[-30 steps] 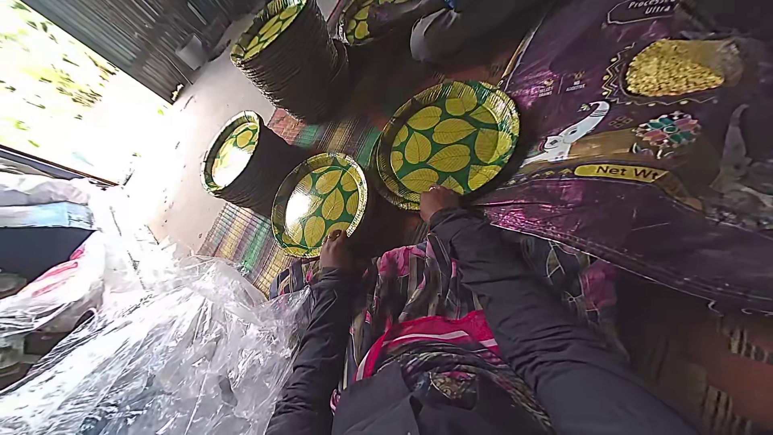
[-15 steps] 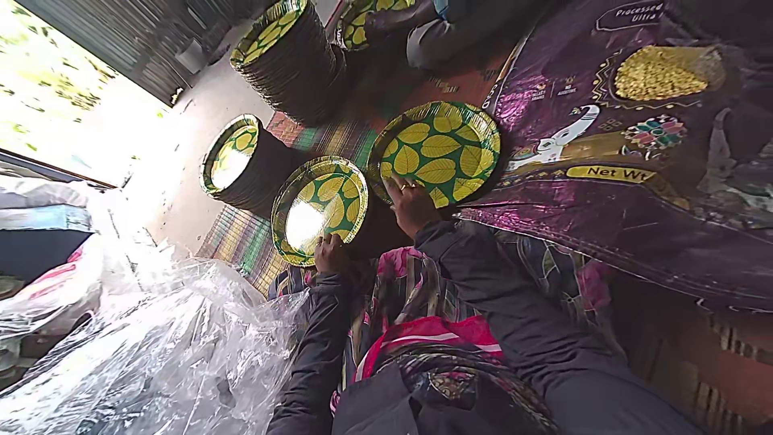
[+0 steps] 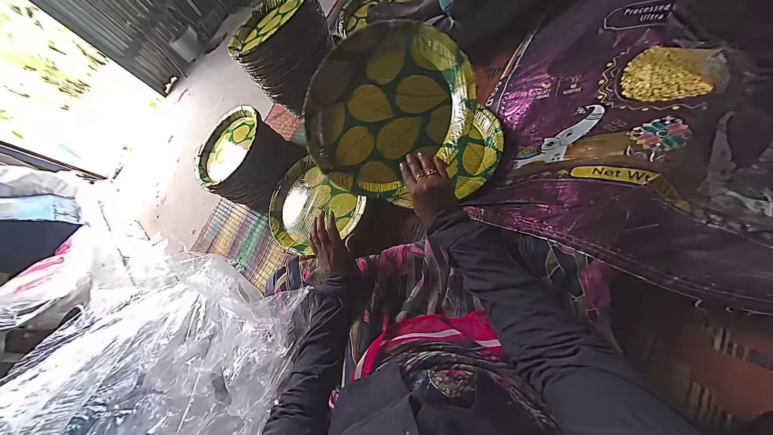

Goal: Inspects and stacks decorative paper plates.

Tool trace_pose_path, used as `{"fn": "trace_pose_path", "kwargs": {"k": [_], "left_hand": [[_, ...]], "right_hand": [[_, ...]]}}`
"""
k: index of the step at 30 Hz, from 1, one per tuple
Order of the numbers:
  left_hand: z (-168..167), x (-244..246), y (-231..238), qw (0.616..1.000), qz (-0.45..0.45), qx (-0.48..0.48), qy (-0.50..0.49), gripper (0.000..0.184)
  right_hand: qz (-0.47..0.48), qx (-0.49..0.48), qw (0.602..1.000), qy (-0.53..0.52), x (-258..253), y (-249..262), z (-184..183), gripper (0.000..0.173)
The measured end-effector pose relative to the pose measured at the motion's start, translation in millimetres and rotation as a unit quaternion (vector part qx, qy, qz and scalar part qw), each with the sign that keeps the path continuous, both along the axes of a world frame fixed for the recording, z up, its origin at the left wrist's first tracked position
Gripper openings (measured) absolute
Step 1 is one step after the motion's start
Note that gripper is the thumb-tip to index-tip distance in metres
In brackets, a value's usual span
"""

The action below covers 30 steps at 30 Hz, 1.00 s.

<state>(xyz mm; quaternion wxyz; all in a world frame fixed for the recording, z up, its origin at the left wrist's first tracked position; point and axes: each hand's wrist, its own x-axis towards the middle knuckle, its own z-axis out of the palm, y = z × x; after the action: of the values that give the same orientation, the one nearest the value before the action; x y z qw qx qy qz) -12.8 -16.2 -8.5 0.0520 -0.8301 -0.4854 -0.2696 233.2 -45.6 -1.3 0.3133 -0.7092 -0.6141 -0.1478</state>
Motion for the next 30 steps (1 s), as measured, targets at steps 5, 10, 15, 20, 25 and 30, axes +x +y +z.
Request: {"fn": "trace_pose_path", "kwargs": {"k": [5, 10, 15, 20, 25, 30], "left_hand": [[19, 13, 3, 0.939, 0.125, -0.276, 0.165, 0.036], [24, 2, 14, 0.941, 0.098, -0.302, 0.116, 0.030], [40, -8, 21, 0.927, 0.081, -0.346, 0.117, 0.028], [39, -17, -6, 0.992, -0.112, 0.032, 0.047, 0.017], [59, -8, -31, 0.954, -0.158, 0.249, -0.061, 0.015], [51, -3, -15, 0.988, -0.029, 0.139, -0.065, 0.048]], "right_hand": [[-0.099, -0.441, 0.881, 0.141, 15, 9, -20, 0.054], [-0.026, -0.440, 0.884, 0.157, 13, 5, -9, 0.047], [0.097, -0.351, 0.920, 0.147, -5, -4, 8, 0.071], [0.254, -0.067, 0.965, 0.004, -33, -8, 15, 0.095], [0.294, 0.129, 0.947, 0.003, -40, -12, 22, 0.026], [0.058, 0.108, 0.992, -0.013, -14, -13, 22, 0.037]]}}
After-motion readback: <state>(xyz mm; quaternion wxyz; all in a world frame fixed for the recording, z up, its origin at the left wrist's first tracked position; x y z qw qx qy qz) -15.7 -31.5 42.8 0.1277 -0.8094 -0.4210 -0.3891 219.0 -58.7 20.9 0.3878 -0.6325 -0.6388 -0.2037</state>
